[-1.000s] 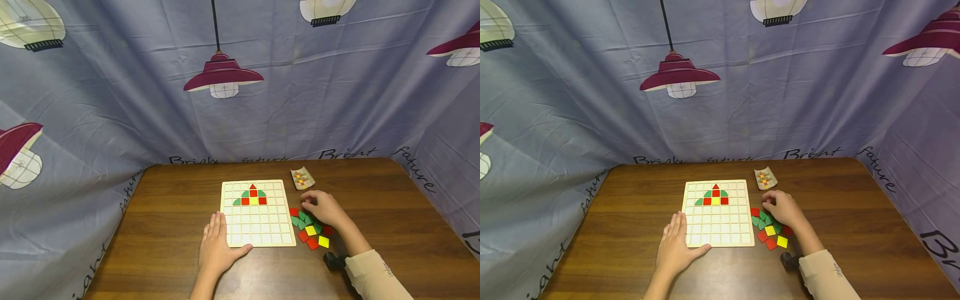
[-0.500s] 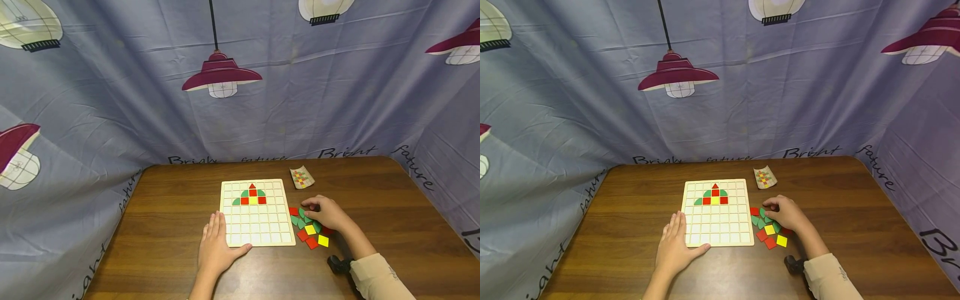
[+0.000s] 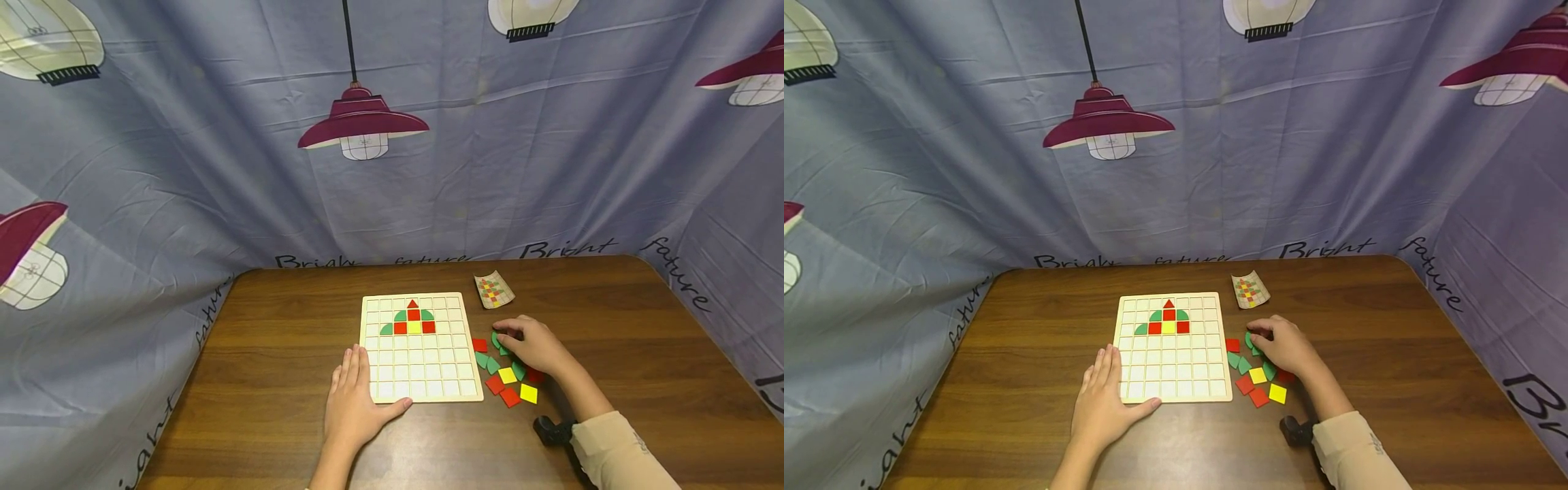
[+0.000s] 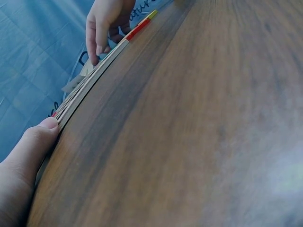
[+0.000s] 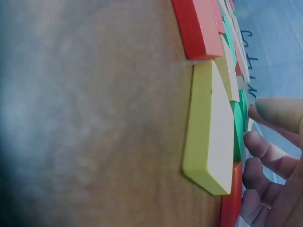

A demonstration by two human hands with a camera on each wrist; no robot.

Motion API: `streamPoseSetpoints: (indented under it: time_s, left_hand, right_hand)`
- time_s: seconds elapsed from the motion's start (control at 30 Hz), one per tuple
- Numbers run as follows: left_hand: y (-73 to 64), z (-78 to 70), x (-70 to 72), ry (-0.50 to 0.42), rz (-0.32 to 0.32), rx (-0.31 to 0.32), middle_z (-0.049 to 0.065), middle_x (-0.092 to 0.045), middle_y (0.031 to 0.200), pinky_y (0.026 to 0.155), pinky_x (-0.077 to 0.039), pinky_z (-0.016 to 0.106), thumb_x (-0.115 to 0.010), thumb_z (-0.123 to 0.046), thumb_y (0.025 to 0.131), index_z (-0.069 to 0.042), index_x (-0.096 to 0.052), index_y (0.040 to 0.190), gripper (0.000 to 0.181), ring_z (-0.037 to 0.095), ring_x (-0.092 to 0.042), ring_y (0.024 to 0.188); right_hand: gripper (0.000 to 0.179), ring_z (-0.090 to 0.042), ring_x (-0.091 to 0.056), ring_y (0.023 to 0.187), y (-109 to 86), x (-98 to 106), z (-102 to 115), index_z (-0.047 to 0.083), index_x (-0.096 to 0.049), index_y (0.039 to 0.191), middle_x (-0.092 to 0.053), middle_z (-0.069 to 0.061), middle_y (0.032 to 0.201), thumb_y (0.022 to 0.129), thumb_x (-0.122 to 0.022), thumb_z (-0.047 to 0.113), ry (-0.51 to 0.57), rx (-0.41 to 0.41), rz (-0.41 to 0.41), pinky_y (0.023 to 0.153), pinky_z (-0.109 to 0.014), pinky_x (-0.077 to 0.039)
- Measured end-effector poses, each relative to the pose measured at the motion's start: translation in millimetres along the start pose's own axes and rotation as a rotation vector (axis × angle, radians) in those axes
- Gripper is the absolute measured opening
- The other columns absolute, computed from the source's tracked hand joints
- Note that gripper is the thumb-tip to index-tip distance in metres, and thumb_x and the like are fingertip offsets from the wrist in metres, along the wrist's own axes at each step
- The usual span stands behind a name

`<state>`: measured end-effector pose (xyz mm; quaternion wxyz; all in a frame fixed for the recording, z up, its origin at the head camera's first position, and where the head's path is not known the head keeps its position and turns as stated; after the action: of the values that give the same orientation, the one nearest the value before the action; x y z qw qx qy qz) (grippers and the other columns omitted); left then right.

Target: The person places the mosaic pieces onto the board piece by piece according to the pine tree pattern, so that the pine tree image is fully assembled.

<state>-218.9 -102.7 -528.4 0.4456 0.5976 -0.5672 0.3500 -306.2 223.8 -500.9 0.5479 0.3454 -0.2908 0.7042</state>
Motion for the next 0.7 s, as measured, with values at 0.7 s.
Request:
streamPoseSetpoints:
  time_s: [0.7]
  left_hand:
    - [-0.9, -0.9, 0.8, -0.001, -0.018, -0.008, 0.013, -0.027, 0.164, 0.123, -0.024, 0.047, -0.053, -0.094, 0.064, -0.001, -0.029, 0.155, 0.132, 0.028, -0.022, 0.153]
  right_hand:
    - [0.015, -0.016, -0.05, 0.077, 5.1, -1.8, 5.2, 0.011, -0.073, 0.106, -0.058, -0.002, 0.084, 0.093, -0.067, 0.011, 0.002, -0.008, 0.03, 0.066, -0.029, -0.041]
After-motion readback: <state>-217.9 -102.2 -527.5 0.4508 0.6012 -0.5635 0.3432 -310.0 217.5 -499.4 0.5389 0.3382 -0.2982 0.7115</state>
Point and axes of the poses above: each hand's wrist, its own y-axis towards the middle knuckle, its own x-axis out of the back of the hand, z = x × y, the point moved 10 cm from there along y, towards the middle knuckle
